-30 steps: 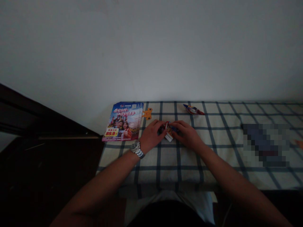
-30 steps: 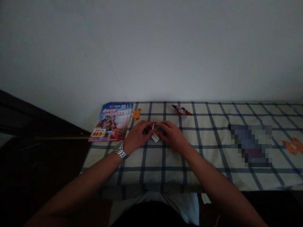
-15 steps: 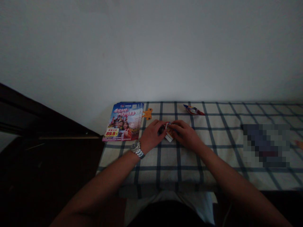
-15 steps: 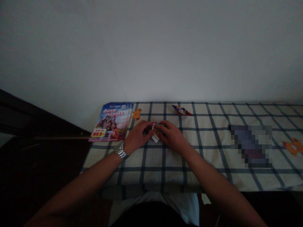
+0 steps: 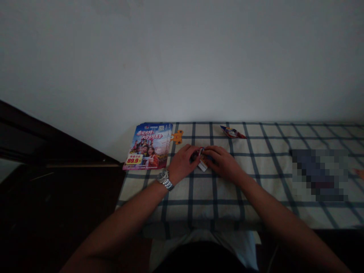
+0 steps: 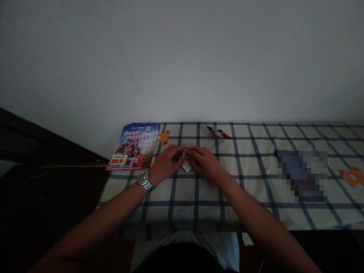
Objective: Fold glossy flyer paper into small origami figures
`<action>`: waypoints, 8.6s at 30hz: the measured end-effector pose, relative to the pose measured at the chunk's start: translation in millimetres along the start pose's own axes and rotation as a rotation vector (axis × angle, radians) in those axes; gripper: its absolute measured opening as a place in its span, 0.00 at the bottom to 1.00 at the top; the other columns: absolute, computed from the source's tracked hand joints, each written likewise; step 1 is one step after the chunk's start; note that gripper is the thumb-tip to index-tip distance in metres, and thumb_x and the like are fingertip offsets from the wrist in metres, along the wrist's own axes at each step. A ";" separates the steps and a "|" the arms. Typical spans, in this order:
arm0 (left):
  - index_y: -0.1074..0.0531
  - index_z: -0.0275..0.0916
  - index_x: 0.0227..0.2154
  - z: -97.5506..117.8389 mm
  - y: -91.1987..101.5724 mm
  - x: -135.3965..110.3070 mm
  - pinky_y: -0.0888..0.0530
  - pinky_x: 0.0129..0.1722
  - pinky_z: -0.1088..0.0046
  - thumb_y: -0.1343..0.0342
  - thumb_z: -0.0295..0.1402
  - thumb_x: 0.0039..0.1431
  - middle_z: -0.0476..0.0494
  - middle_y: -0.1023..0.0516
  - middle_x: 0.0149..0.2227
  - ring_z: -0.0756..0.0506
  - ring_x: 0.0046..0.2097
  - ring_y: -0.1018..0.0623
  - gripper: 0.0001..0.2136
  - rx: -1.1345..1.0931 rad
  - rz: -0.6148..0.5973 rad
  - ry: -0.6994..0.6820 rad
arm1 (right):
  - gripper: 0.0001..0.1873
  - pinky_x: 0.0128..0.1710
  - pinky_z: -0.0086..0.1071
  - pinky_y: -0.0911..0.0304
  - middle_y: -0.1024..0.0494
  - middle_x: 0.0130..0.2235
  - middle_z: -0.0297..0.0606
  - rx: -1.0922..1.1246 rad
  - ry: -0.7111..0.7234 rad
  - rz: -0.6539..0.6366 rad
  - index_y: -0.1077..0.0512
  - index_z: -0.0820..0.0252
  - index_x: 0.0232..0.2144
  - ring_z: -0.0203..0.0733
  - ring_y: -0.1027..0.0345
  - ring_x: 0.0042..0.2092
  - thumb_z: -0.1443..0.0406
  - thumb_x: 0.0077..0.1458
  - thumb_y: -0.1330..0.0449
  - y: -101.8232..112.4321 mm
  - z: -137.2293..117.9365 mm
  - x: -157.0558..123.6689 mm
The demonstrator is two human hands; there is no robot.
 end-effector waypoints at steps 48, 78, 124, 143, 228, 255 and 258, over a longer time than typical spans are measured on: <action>0.28 0.43 0.56 19.2 -3.9 -7.6 0.28 0.56 0.56 0.39 0.50 0.63 0.39 0.29 0.52 0.38 0.53 0.28 0.23 0.191 -0.053 -0.156 | 0.15 0.57 0.46 0.28 0.21 0.51 0.43 0.193 -0.154 0.007 0.22 0.52 0.53 0.47 0.25 0.53 0.64 0.68 0.43 5.2 22.9 -5.3; 0.30 0.45 0.57 25.1 4.3 -7.9 0.27 0.58 0.57 0.43 0.38 0.66 0.40 0.28 0.54 0.40 0.56 0.27 0.18 -0.067 -0.102 -0.161 | 0.21 0.55 0.48 0.28 0.25 0.54 0.44 0.229 -0.176 0.058 0.25 0.52 0.52 0.50 0.28 0.55 0.71 0.56 0.37 16.7 29.8 -4.0; 0.29 0.42 0.45 -10.2 10.8 -1.7 0.25 0.37 0.72 0.41 0.32 0.64 0.51 0.22 0.36 0.48 0.36 0.21 0.08 -0.174 0.030 0.122 | 0.21 0.47 0.40 0.24 0.19 0.43 0.38 0.532 -0.431 0.088 0.30 0.52 0.54 0.45 0.21 0.45 0.57 0.60 0.35 6.1 50.5 -14.7; 0.27 0.41 0.50 12.4 -1.4 -2.6 0.26 0.53 0.61 0.35 0.38 0.62 0.44 0.27 0.48 0.41 0.50 0.26 0.16 0.121 -0.020 -0.112 | 0.15 0.39 0.37 0.25 0.17 0.38 0.38 0.261 -0.362 0.007 0.25 0.55 0.49 0.43 0.22 0.37 0.59 0.60 0.35 2.8 43.8 -10.7; 0.27 0.42 0.49 1.9 -4.2 -1.6 0.26 0.49 0.64 0.42 0.33 0.67 0.45 0.26 0.44 0.43 0.48 0.25 0.10 0.143 -0.011 -0.014 | 0.13 0.52 0.47 0.29 0.26 0.51 0.49 0.023 -0.001 -0.053 0.26 0.55 0.51 0.51 0.29 0.51 0.63 0.65 0.39 -3.7 3.0 -1.6; 0.23 0.44 0.47 8.1 -6.5 -3.9 0.27 0.47 0.63 0.41 0.43 0.67 0.44 0.27 0.45 0.43 0.47 0.26 0.11 0.192 -0.046 -0.084 | 0.16 0.52 0.47 0.31 0.22 0.49 0.46 -0.024 -0.041 -0.048 0.27 0.54 0.55 0.51 0.29 0.50 0.65 0.67 0.43 1.3 10.9 -2.2; 0.22 0.44 0.46 8.7 -5.5 -3.6 0.26 0.46 0.63 0.41 0.43 0.67 0.43 0.27 0.45 0.43 0.47 0.26 0.11 0.183 -0.036 -0.086 | 0.15 0.52 0.48 0.30 0.22 0.50 0.46 -0.040 -0.019 -0.048 0.24 0.54 0.54 0.51 0.29 0.51 0.64 0.67 0.42 -0.5 11.2 -3.3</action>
Point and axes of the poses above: each hand's wrist, its own x-axis towards the middle knuckle, its own y-axis out of the back of the hand, z = x × y, the point moved 10 cm from there along x, towards the middle knuckle
